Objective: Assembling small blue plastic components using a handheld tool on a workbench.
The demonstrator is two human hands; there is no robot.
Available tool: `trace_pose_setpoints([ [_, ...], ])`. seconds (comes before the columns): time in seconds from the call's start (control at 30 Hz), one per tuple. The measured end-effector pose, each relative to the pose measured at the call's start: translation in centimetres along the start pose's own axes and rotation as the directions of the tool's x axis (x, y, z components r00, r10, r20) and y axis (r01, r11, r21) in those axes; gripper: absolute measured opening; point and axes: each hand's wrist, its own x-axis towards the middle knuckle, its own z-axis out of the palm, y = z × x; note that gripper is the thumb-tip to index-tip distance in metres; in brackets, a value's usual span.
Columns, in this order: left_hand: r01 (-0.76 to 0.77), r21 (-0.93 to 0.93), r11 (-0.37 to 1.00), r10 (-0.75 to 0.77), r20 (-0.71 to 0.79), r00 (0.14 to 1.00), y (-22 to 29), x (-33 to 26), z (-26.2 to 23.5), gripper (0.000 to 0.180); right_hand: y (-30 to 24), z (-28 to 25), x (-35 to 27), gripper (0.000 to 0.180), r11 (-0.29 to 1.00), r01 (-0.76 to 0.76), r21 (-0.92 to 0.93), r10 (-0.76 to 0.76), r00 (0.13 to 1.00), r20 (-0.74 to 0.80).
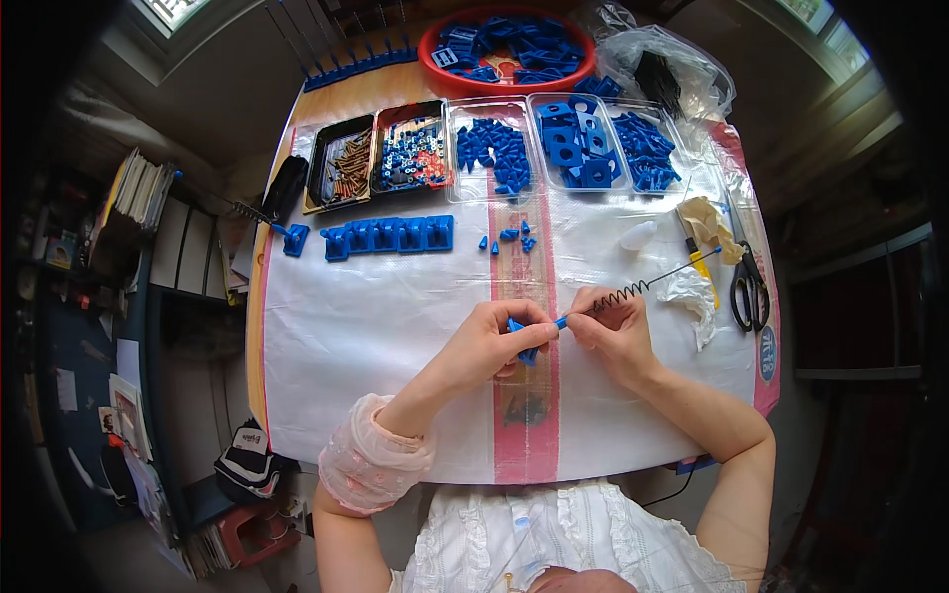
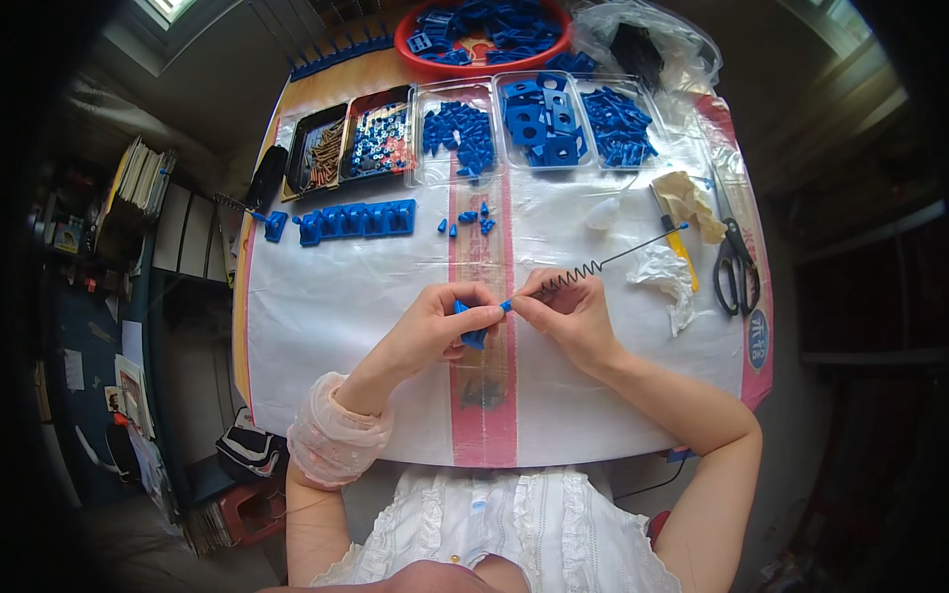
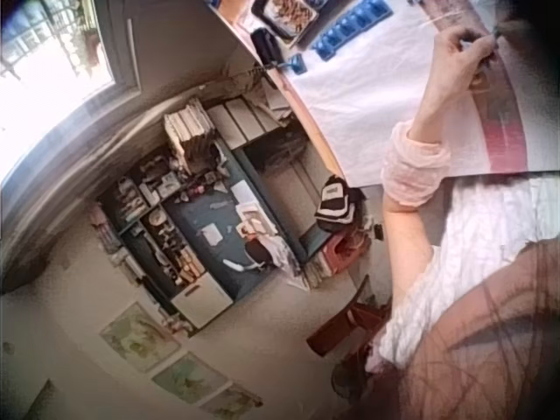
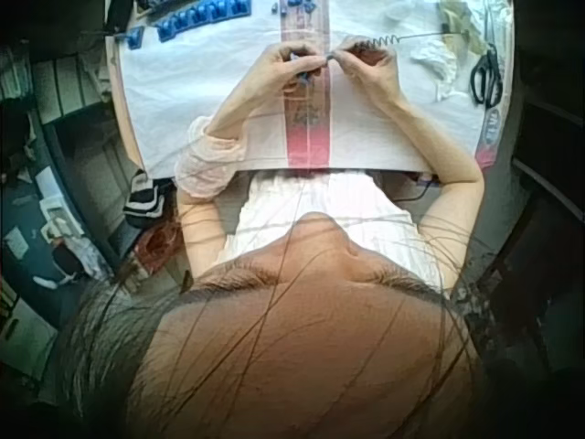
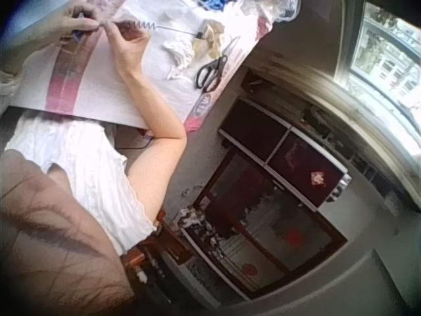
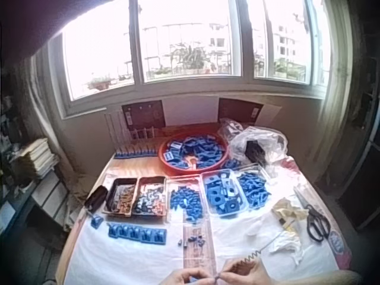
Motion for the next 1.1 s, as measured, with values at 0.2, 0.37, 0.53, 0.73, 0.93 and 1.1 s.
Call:
trace_pose_setpoints([
  [0.2, 0.125, -0.159, 0.979, -0.092, 0.200, 0.975, 0.0, 0.2, -1.0, 0.022, -0.2, 0.0, 0.0, 0.005, 0.998, -0.032, 0.048, 0.032, 0.999, 0.004],
  [0.37, 0.151, -0.145, 0.978, -0.122, 0.193, 0.974, -0.1, 0.3, -0.9, 0.027, -0.2, 0.0, 0.0, 0.007, 0.997, -0.046, 0.067, 0.045, 0.999, 0.008],
  [0.53, 0.118, -0.088, 0.989, -0.104, 0.150, 0.983, 0.2, 0.1, -0.3, 0.027, 0.0, 0.0, -0.1, 0.007, 0.999, 0.000, 0.041, -0.001, 0.999, 0.040],
  [0.73, 0.072, -0.031, 0.997, -0.068, 0.117, 0.991, 0.0, 0.1, -0.1, 0.024, -0.1, 0.0, -0.2, 0.006, 1.000, 0.002, 0.004, -0.003, 0.999, 0.050],
  [0.93, 0.059, 0.019, 0.998, -0.061, 0.082, 0.995, -0.2, 0.0, 0.0, 0.021, -0.1, 0.1, -0.2, 0.006, 1.000, 0.011, 0.019, -0.012, 0.999, 0.048],
  [1.1, 0.042, 0.034, 0.999, -0.044, 0.078, 0.996, 0.1, -0.2, 0.0, 0.016, 0.0, -0.1, -0.2, 0.005, 0.999, -0.009, 0.034, 0.007, 0.999, 0.043],
])
